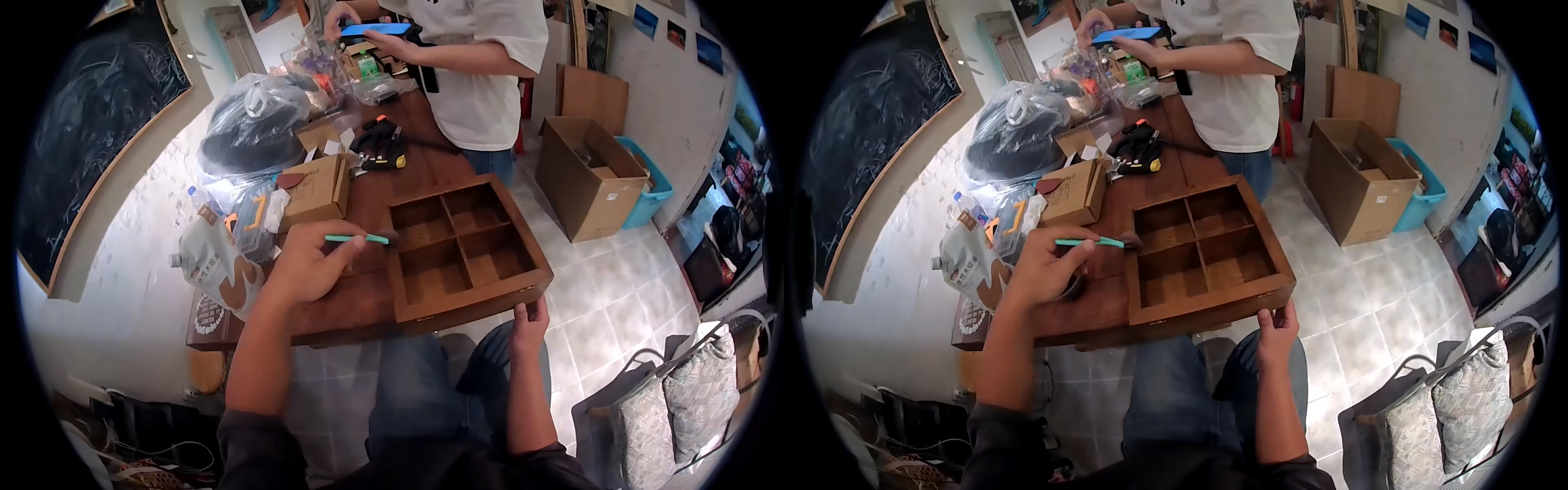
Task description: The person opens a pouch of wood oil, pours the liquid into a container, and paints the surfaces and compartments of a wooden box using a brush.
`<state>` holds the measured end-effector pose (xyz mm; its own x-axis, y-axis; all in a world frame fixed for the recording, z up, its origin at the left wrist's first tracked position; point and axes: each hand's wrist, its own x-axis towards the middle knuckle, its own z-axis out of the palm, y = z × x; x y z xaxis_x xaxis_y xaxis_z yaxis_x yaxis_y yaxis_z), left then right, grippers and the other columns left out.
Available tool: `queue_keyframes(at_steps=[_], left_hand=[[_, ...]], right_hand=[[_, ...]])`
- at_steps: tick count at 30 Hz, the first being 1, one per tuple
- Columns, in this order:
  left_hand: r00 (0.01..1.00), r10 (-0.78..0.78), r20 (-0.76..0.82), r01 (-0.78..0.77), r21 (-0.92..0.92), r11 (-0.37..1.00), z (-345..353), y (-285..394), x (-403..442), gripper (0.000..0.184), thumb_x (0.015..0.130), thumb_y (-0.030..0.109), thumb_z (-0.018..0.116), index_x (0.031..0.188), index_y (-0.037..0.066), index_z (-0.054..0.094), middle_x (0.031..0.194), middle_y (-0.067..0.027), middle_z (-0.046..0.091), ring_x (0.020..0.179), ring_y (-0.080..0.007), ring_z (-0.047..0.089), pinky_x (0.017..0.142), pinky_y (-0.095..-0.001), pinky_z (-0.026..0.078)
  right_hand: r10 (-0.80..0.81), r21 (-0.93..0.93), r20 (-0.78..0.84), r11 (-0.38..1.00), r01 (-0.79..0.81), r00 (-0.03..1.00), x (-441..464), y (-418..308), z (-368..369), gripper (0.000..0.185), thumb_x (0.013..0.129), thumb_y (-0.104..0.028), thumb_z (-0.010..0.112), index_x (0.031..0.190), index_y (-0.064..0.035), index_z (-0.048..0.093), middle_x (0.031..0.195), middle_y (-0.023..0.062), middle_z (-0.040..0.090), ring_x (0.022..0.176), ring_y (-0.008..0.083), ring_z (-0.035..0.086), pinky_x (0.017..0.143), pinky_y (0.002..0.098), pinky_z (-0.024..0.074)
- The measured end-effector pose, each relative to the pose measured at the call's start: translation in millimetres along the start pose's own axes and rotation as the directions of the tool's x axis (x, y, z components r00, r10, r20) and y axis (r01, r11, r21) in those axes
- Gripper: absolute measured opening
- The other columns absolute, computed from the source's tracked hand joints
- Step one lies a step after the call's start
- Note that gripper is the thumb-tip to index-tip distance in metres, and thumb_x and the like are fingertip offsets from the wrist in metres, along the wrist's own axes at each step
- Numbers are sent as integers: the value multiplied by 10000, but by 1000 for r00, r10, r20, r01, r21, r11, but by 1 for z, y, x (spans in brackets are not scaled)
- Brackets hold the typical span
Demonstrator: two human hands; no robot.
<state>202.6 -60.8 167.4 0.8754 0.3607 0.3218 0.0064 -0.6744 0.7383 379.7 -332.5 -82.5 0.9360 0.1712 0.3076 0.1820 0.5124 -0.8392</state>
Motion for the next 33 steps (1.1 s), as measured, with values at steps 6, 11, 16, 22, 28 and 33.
queue_keyframes(at_steps=[6, 11, 16, 22, 28, 33], left_hand=[[976, 9, -216, -4, 23, 1000, -1, -14, 39, 263, 963, 244, 644, 1005, -11, 695, 678, -42, 647, 587, -117, 624, 554, -273, 474], [985, -152, -76, 145, -94, 985, 0, 2, -14, 275, 987, 247, 624, 986, -23, 676, 700, -46, 641, 584, -97, 604, 538, -226, 477], [854, -276, -440, -34, -579, 815, 5, -33, -34, 275, 1002, 228, 598, 1036, -32, 678, 708, -78, 656, 573, -112, 620, 520, -225, 492], [739, -444, -506, -62, -707, 704, 98, -68, -32, 322, 998, 195, 605, 1185, -64, 648, 788, -96, 664, 644, -120, 647, 571, -259, 547], [846, -41, -531, -235, -442, 866, 119, -39, -130, 268, 958, 77, 619, 1184, -65, 643, 768, -94, 666, 629, -135, 648, 584, -280, 544], [717, 94, -691, -318, -203, 926, 114, -54, -145, 255, 896, 36, 676, 1139, -42, 668, 782, -129, 685, 626, -228, 681, 577, -311, 534]], right_hand=[[2, 73, 31, 997, -5, 1000, -1, 6, -2, 600, 930, -283, 714, 1369, 50, 477, 1303, 105, 587, 1200, 194, 558, 1035, 317, 416], [1, -34, 15, 999, -1, 1000, 4, -4, -5, 579, 914, -254, 735, 1351, 46, 502, 1301, 118, 592, 1226, 211, 540, 1049, 331, 401], [29, -139, 127, 990, -11, 992, 19, -17, -8, 489, 1003, -248, 604, 1390, 21, 471, 1308, 103, 574, 1195, 211, 556, 1047, 391, 441], [31, -187, 94, 982, -12, 995, 46, -34, -1, 424, 1044, -199, 520, 1386, 47, 469, 1344, 136, 565, 1216, 211, 553, 1052, 361, 442], [111, -199, 207, 978, -69, 972, 66, -33, -8, 448, 1075, -308, 439, 1394, 4, 472, 1357, 103, 566, 1224, 204, 545, 1022, 352, 426], [91, -163, 277, 986, -47, 957, 67, -22, -16, 506, 1062, -408, 439, 1386, -20, 458, 1342, 86, 551, 1194, 204, 539, 1004, 356, 417]])
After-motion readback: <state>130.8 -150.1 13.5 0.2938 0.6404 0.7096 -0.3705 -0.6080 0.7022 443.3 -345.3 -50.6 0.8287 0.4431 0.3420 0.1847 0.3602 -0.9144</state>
